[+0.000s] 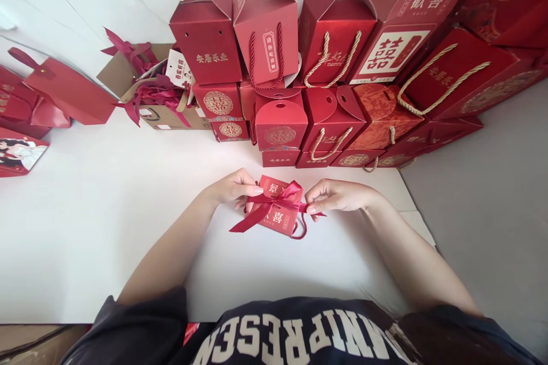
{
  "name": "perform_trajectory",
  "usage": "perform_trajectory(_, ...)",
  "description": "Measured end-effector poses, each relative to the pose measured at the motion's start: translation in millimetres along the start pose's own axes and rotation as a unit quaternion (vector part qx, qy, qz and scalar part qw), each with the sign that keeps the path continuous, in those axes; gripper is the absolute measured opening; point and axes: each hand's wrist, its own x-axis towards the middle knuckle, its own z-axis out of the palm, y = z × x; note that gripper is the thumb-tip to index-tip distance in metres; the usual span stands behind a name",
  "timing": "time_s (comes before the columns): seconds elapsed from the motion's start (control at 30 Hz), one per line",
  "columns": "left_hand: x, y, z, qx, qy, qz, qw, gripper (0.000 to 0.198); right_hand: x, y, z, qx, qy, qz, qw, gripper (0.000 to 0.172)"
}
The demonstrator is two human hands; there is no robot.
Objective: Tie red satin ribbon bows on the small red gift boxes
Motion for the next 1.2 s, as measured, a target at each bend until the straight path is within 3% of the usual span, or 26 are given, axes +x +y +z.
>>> perform_trajectory(0.1, 1, -1, 4.3, -0.019, 0.022, 0.008, 1.0, 0.046, 1, 5, -2, -0.012, -0.017, 0.013, 1.0, 0.034)
perform_trajectory(0.17, 0, 3, 7.0, -0.011, 0.024, 0.006, 1.0, 0.047, -2, 6, -3, -0.059, 0.008, 0.043, 0.997, 0.032)
perform_trajectory(0.33, -7, 24, 12.6, 0.087, 0.033, 0.03, 0.995, 0.034, -18, -3, -6, -0.238, 0.207, 0.103, 0.943, 0.023)
perform_trajectory(0.47, -17, 45, 19.5, 0.18, 0.064, 0.024, 0.981, 0.03, -17, -19, 2, -0.179, 0.303, -0.008, 0.936, 0.029)
perform_trajectory(0.57, -29, 59, 24.3, 0.182, 0.079, 0.014, 0.98, 0.032, -5, -23, 14, -0.107, 0.291, -0.1, 0.946, 0.029)
perform_trajectory(0.63, -37, 66, 26.1, 0.198, 0.146, 0.018, 0.969, 0.041, 3, -22, 21, -0.068, 0.267, -0.128, 0.953, 0.027)
perform_trajectory(0.7, -46, 70, 26.4, 0.251, 0.219, 0.001, 0.943, 0.036, 9, -20, 25, -0.041, 0.252, -0.14, 0.957, 0.024)
perform_trajectory(0.77, -53, 67, 25.9, 0.31, 0.24, -0.045, 0.919, 0.031, 12, -18, 27, -0.029, 0.246, -0.148, 0.958, 0.022)
perform_trajectory(0.83, -58, 61, 25.6, 0.33, 0.21, -0.094, 0.915, 0.034, 12, -17, 27, -0.032, 0.239, -0.154, 0.958, 0.023)
perform_trajectory(0.93, -63, 46, 28.0, 0.284, 0.136, -0.131, 0.94, 0.039, 13, -15, 24, -0.042, 0.219, -0.157, 0.962, 0.025)
perform_trajectory(1.03, -65, 34, 33.2, 0.207, 0.089, -0.137, 0.965, 0.039, 14, -13, 24, -0.035, 0.208, -0.162, 0.964, 0.027)
perform_trajectory(1.2, -65, 24, 38.5, 0.154, 0.061, -0.107, 0.98, 0.038, 16, -12, 25, -0.006, 0.205, -0.16, 0.966, 0.034)
